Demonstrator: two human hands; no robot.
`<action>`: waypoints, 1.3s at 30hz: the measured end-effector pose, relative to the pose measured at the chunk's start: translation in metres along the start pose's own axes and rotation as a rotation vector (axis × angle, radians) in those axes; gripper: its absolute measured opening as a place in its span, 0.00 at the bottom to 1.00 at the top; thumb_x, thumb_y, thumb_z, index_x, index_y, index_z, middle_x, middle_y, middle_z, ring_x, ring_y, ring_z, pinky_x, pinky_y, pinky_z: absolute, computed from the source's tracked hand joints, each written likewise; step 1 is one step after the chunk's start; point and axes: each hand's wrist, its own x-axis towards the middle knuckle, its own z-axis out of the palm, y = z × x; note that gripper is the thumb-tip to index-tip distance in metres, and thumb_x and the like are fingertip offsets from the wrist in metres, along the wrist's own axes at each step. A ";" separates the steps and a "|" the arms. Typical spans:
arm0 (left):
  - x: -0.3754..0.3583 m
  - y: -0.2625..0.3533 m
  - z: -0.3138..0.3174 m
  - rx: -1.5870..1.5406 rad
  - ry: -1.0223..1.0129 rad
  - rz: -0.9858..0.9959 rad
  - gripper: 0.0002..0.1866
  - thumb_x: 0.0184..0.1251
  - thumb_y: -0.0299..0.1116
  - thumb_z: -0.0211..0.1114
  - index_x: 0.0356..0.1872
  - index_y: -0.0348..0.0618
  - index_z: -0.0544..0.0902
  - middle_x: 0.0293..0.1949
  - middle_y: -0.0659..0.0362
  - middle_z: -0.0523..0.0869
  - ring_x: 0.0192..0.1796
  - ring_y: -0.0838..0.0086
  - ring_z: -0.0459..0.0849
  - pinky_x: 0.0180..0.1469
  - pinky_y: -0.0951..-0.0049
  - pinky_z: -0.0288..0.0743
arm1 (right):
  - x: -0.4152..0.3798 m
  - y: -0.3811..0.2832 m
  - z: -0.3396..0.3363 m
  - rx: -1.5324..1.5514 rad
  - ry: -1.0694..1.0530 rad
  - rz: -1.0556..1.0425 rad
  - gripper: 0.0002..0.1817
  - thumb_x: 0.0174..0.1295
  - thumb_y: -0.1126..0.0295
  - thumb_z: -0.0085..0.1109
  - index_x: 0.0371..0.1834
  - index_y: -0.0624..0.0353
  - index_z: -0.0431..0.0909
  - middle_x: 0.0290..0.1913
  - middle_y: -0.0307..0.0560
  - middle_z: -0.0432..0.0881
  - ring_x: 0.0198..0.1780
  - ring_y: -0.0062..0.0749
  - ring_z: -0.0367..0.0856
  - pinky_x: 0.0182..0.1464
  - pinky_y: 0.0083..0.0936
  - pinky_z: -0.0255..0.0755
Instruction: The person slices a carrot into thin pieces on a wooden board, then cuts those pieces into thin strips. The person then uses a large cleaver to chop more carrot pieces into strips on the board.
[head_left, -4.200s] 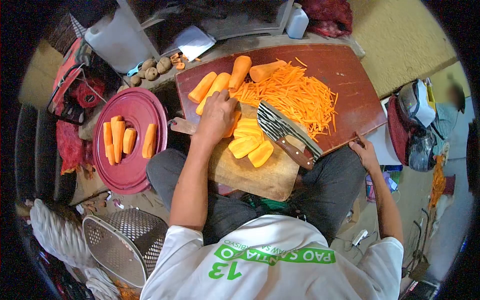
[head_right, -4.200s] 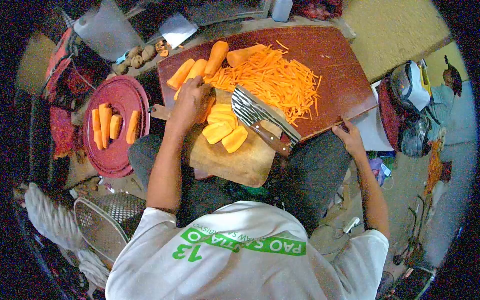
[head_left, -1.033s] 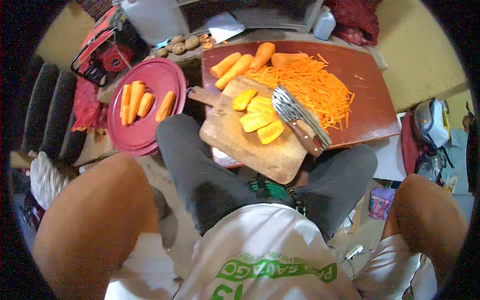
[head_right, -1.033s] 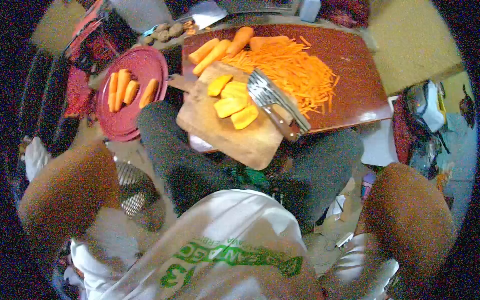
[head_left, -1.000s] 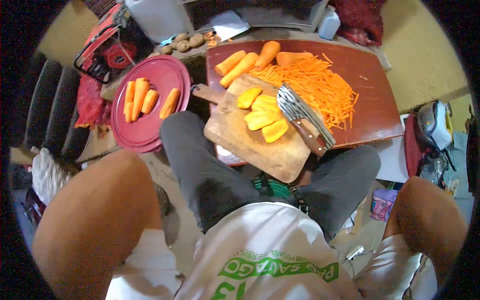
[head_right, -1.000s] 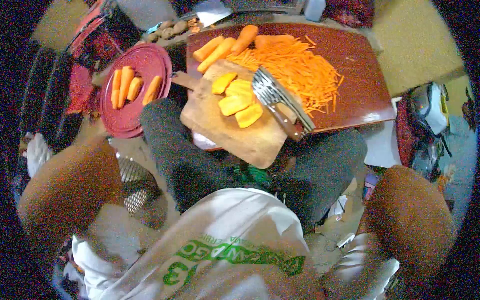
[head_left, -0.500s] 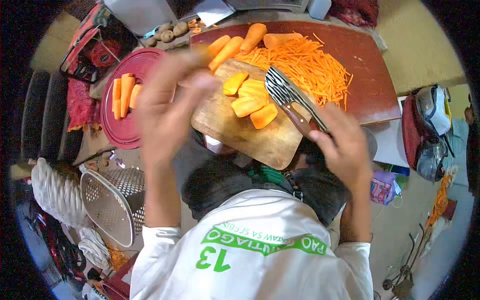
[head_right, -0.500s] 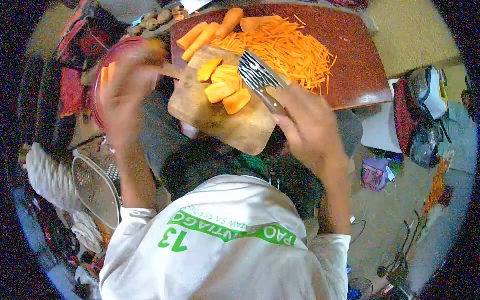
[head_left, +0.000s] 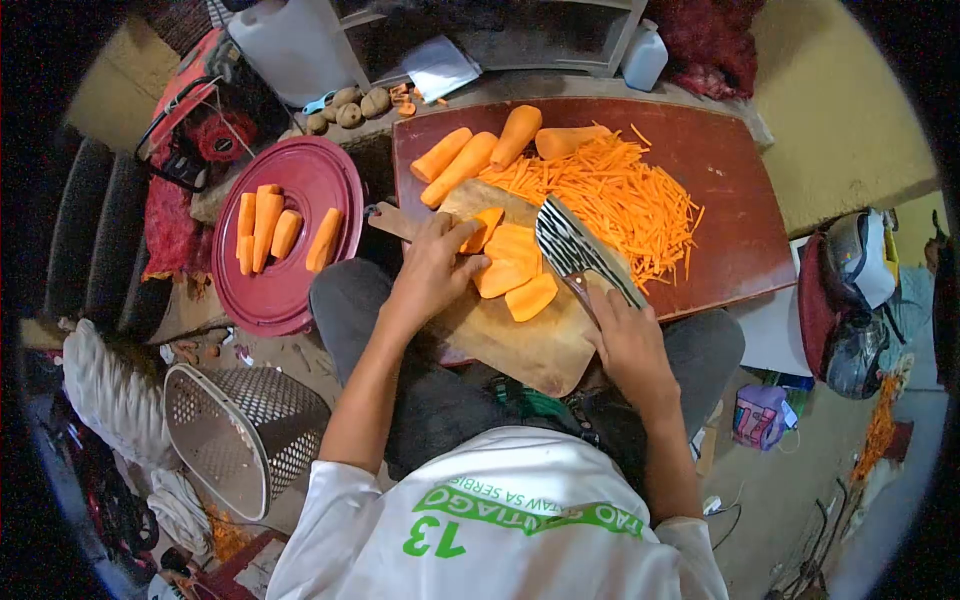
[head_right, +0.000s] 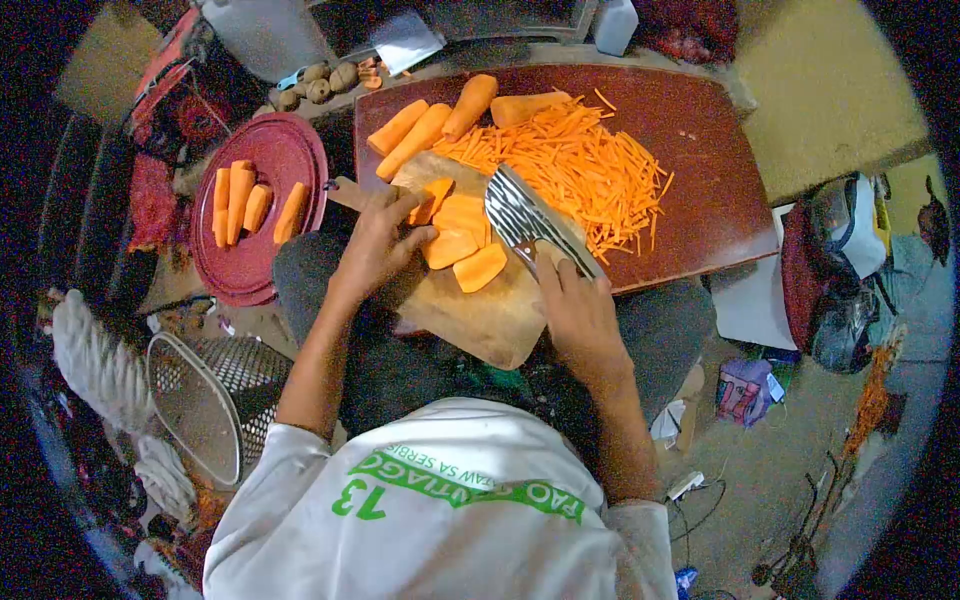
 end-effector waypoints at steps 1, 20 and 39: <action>-0.001 0.002 0.000 -0.030 0.006 -0.033 0.25 0.68 0.37 0.80 0.63 0.37 0.87 0.53 0.44 0.85 0.55 0.49 0.85 0.62 0.54 0.78 | 0.005 0.002 -0.002 -0.020 -0.071 0.015 0.37 0.71 0.66 0.69 0.82 0.61 0.67 0.63 0.61 0.82 0.54 0.60 0.83 0.58 0.49 0.76; -0.003 0.029 -0.004 0.362 -0.170 0.176 0.47 0.54 0.62 0.83 0.76 0.54 0.82 0.72 0.42 0.76 0.73 0.41 0.74 0.76 0.42 0.70 | -0.015 -0.001 -0.043 0.686 0.120 0.368 0.22 0.69 0.70 0.68 0.64 0.61 0.78 0.48 0.64 0.91 0.54 0.63 0.91 0.56 0.48 0.83; 0.057 -0.015 0.032 0.463 -0.022 0.424 0.30 0.76 0.47 0.71 0.73 0.46 0.77 0.65 0.48 0.79 0.67 0.50 0.79 0.63 0.49 0.76 | -0.064 -0.012 -0.044 0.692 0.045 0.428 0.23 0.68 0.70 0.75 0.65 0.65 0.85 0.56 0.61 0.93 0.56 0.53 0.94 0.60 0.39 0.85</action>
